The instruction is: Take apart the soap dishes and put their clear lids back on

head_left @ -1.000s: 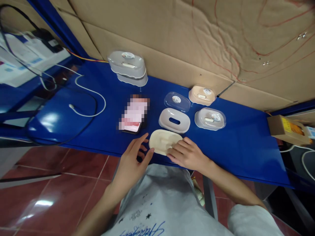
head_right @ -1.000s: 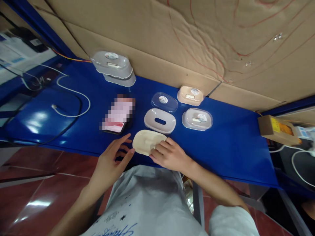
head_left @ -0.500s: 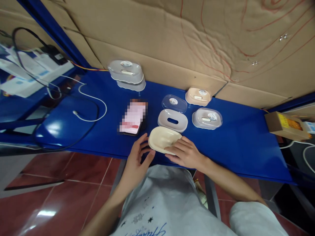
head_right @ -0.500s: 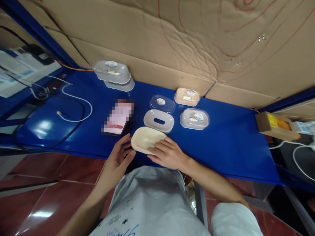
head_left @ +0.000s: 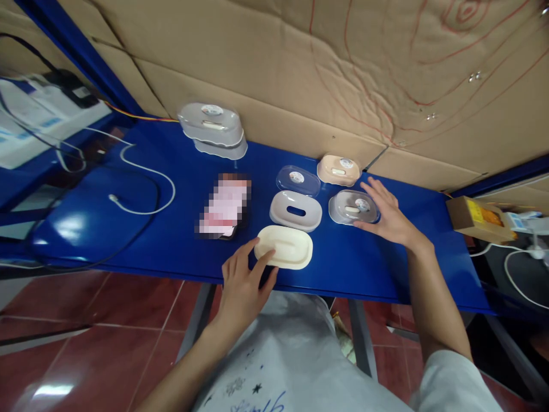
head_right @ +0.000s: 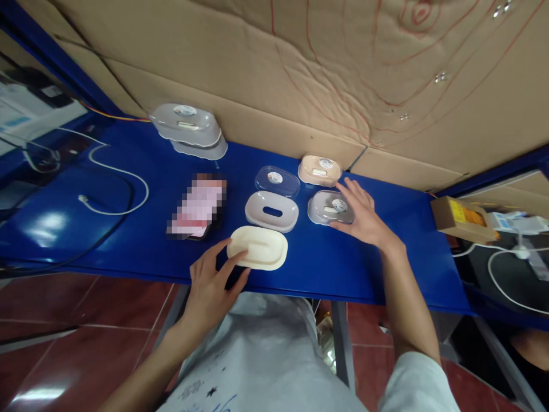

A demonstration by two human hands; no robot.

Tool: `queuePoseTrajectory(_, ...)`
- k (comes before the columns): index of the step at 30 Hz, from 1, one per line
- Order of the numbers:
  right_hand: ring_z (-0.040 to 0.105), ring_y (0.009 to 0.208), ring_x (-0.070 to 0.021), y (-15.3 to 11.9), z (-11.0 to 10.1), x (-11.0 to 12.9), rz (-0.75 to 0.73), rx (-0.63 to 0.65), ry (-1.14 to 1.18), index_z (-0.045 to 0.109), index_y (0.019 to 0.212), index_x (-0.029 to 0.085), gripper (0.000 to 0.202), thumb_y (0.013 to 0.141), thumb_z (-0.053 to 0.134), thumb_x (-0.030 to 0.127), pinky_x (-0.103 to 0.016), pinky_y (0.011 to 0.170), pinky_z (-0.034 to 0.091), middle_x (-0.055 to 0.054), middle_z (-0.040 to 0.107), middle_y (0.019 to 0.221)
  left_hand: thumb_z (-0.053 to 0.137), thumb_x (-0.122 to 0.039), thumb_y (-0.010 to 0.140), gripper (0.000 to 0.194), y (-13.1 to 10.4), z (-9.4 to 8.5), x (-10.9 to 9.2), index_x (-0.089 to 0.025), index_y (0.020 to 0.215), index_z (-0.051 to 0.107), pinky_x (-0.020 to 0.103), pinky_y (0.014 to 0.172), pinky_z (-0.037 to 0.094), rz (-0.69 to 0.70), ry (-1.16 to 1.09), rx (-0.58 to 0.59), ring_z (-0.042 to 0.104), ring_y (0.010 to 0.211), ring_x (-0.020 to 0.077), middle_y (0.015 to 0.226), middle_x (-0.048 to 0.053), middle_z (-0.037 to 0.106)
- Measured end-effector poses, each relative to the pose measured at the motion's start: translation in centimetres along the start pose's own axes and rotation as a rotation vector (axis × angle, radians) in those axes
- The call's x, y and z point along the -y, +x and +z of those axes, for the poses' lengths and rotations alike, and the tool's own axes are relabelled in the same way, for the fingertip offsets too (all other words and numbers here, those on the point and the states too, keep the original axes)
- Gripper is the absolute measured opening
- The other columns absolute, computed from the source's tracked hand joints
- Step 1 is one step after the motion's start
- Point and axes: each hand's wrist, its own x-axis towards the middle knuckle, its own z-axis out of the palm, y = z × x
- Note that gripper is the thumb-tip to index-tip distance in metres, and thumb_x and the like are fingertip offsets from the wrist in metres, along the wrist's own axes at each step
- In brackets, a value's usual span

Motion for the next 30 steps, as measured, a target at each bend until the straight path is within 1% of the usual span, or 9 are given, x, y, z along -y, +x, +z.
queuePoseTrajectory(2,0.029,0.165,-0.0449,-0.1,0.2,-1.8,0.024,0.09,0.036,0.024,0.171,0.037,0.098,0.092,0.074,0.064,-0.075,0.128,0.029,-0.012,0.035,0.177,0.072,-0.02,0.1,0.035,0.4,0.0,-0.4,-0.021,0.134,0.066,0.054,0.097,0.054,0.027,0.007,-0.025,0.062,0.131,0.041,0.149,0.024,0.056)
queuePoseTrajectory(4,0.038,0.161,-0.0418,-0.6,0.8,-1.8,0.015,0.122,0.063,0.028,0.169,0.037,0.091,0.094,0.073,0.06,-0.07,0.127,0.035,-0.011,0.043,0.172,0.072,-0.018,0.099,0.036,0.7,-0.3,-1.2,-0.021,0.134,0.065,0.053,0.098,0.053,0.071,-0.03,-0.035,0.062,0.132,0.0397,0.148,0.024,0.057)
queuePoseTrajectory(7,0.046,0.153,-0.0422,-1.8,1.5,0.2,0.016,0.125,0.041,0.034,0.165,0.037,0.088,0.091,0.078,0.056,-0.067,0.121,0.042,-0.013,0.048,0.166,0.07,-0.015,0.099,0.035,0.8,-0.6,-2.9,-0.019,0.133,0.065,0.051,0.101,0.053,0.179,-0.127,-0.01,0.061,0.133,0.0367,0.145,0.022,0.059)
queuePoseTrajectory(11,0.052,0.146,-0.0444,-3.9,1.5,3.7,0.021,0.148,0.003,0.034,0.163,0.038,0.087,0.09,0.08,0.049,-0.068,0.115,0.044,-0.014,0.052,0.161,0.067,-0.017,0.101,0.031,0.8,-0.2,-5.1,-0.019,0.132,0.067,0.05,0.104,0.053,0.345,-0.226,0.058,0.061,0.133,0.0338,0.141,0.019,0.064)
queuePoseTrajectory(13,0.053,0.146,-0.043,-4.8,1.3,4.9,-0.01,0.149,0.034,0.034,0.161,0.037,0.086,0.09,0.08,0.045,-0.067,0.116,0.044,-0.015,0.055,0.156,0.065,-0.018,0.102,0.029,0.8,0.3,-6.0,-0.019,0.13,0.068,0.049,0.105,0.053,0.401,-0.251,0.104,0.063,0.131,0.0323,0.14,0.018,0.066)
queuePoseTrajectory(16,0.054,0.146,-0.0406,-5.8,0.8,6.0,-0.038,0.11,0.139,0.033,0.159,0.035,0.087,0.088,0.083,0.041,-0.063,0.116,0.047,-0.016,0.054,0.155,0.064,-0.02,0.103,0.026,1.0,0.9,-6.8,-0.019,0.128,0.069,0.049,0.106,0.053,0.466,-0.276,0.155,0.065,0.129,0.0308,0.141,0.016,0.068)
queuePoseTrajectory(18,0.055,0.144,-0.0404,-6.2,0.4,6.6,-0.038,0.078,0.189,0.033,0.157,0.033,0.089,0.085,0.085,0.04,-0.061,0.114,0.051,-0.017,0.052,0.155,0.064,-0.021,0.103,0.026,1.2,1.2,-7.0,-0.019,0.128,0.069,0.049,0.107,0.052,0.494,-0.281,0.163,0.065,0.129,0.0306,0.14,0.016,0.069)
queuePoseTrajectory(23,0.057,0.141,-0.0421,-6.6,0.1,7.4,-0.072,0.029,0.178,0.036,0.156,0.033,0.09,0.082,0.088,0.039,-0.063,0.114,0.051,-0.017,0.054,0.152,0.065,-0.02,0.102,0.027,1.4,1.8,-7.2,-0.018,0.128,0.07,0.048,0.107,0.05,0.513,-0.28,0.135,0.065,0.129,0.0299,0.139,0.015,0.071)
queuePoseTrajectory(30,0.058,0.141,-0.0435,-7.3,-1.2,7.2,-0.072,-0.054,0.175,0.036,0.154,0.034,0.093,0.079,0.091,0.044,-0.064,0.113,0.052,-0.016,0.055,0.15,0.065,-0.019,0.101,0.025,1.3,1.5,-7.3,-0.02,0.126,0.071,0.043,0.108,0.048,0.49,-0.315,0.068,0.068,0.125,0.0259,0.131,0.011,0.076)
